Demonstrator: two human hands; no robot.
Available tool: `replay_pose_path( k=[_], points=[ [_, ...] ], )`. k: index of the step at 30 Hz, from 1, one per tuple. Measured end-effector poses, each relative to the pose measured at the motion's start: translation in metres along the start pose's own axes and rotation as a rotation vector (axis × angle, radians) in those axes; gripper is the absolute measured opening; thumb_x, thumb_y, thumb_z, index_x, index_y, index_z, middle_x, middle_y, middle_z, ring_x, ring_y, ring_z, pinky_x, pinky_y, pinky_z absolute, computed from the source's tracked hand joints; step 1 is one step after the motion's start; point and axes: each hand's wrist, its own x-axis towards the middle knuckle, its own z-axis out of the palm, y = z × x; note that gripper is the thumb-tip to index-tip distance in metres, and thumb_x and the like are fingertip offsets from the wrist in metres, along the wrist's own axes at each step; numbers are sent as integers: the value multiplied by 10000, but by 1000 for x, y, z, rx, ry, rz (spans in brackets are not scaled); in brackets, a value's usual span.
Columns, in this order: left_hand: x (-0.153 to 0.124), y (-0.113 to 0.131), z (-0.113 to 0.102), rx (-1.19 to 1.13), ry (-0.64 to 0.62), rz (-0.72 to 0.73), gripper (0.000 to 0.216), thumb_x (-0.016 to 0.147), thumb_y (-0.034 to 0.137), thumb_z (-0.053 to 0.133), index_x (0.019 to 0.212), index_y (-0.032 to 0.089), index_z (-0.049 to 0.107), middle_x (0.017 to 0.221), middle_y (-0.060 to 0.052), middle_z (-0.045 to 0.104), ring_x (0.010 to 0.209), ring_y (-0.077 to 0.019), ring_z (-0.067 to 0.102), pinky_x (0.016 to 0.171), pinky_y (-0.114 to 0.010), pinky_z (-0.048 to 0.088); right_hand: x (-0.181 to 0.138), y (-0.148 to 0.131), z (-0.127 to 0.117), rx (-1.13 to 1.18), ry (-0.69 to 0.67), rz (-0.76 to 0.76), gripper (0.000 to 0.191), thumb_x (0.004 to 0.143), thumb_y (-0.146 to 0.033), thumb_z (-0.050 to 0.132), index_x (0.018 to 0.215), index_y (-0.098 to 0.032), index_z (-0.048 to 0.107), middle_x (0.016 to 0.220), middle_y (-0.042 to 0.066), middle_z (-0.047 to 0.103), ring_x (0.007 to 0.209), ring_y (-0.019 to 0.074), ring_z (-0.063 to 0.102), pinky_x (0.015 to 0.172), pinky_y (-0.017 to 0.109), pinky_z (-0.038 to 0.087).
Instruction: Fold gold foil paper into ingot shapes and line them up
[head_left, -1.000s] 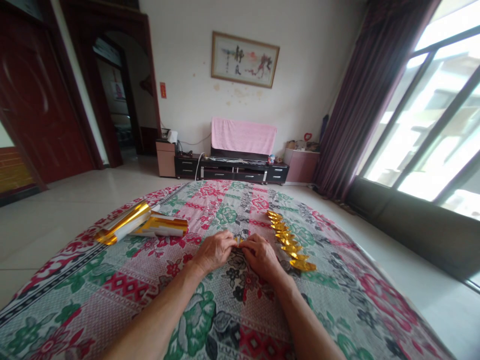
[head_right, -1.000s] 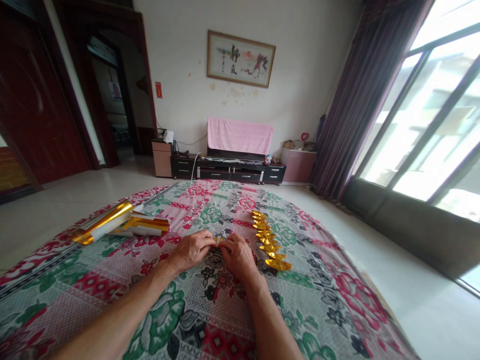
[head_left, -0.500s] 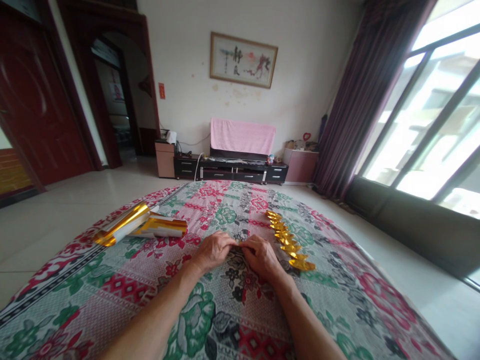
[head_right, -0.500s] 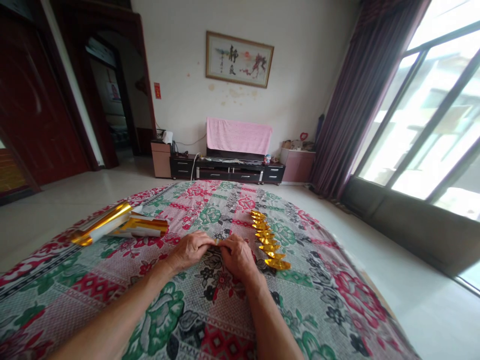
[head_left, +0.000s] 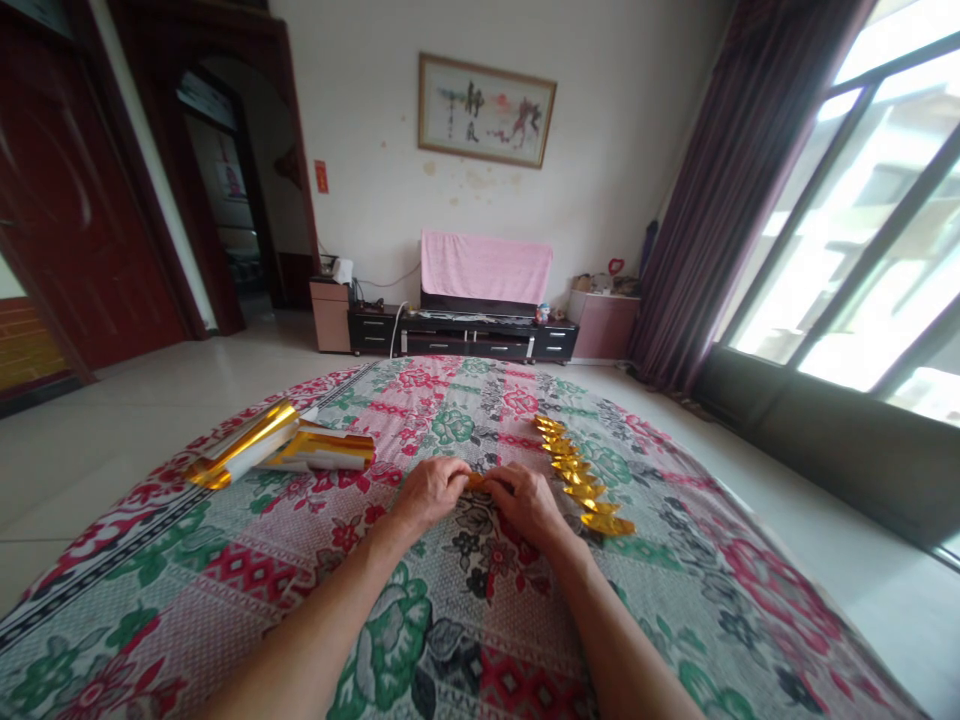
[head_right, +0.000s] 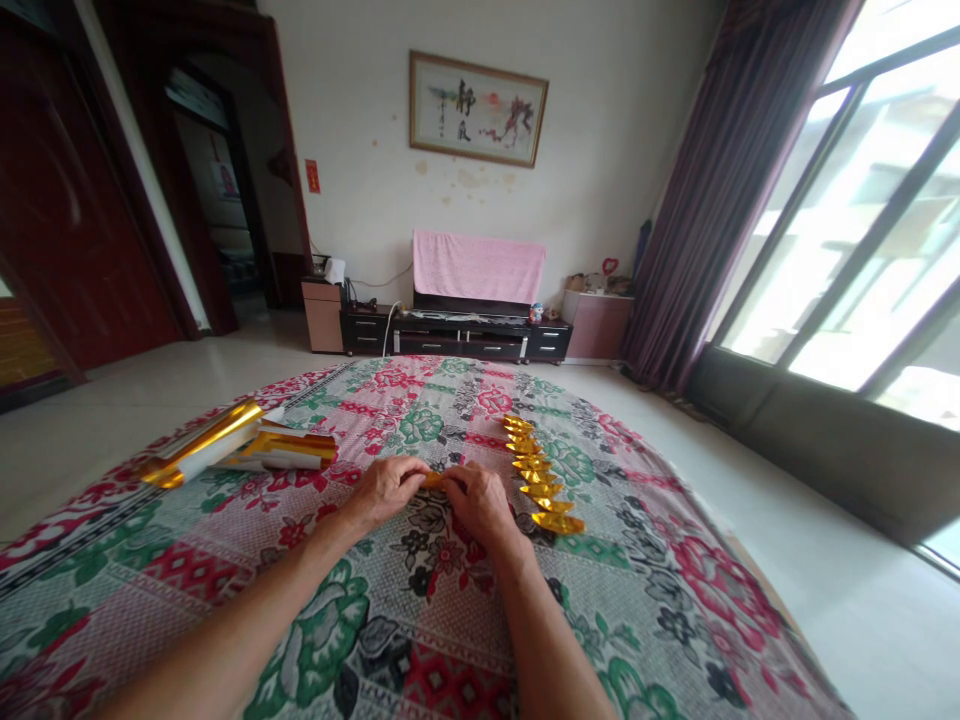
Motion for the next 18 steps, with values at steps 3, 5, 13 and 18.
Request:
replay_pose_path(
  k=[3,5,13,18],
  points=[
    [1,-1,2,33,3,20,202,800,185,480,867,212,669,823,-18,685,755,-145,609,707,-245,446,0,0,0,-24,-8,-3,209,839,-242,460,820,-215,667,704,8,607,653,109,554,610,182,360],
    [1,-1,3,55,14,37,206,809,201,479,875,216,674,816,-21,681,752,-144,604,716,-247,445,1,-1,0,-37,-17,2,226,848,-250,447,822,-212,668,702,12,605,649,108,551,605,178,357],
    [-1,0,1,121,10,52,238,840,255,448,927,224,667,797,-35,650,763,-152,589,718,-254,442,2,1,4,-94,-14,21,225,846,-250,448,827,-216,670,721,17,625,671,111,568,633,184,356],
    [-2,2,2,122,18,36,235,833,240,456,987,226,632,867,-36,655,820,-156,584,768,-267,441,4,0,6,-127,-18,52,210,829,-250,466,830,-216,674,738,24,655,683,123,585,637,193,360]
  ],
)
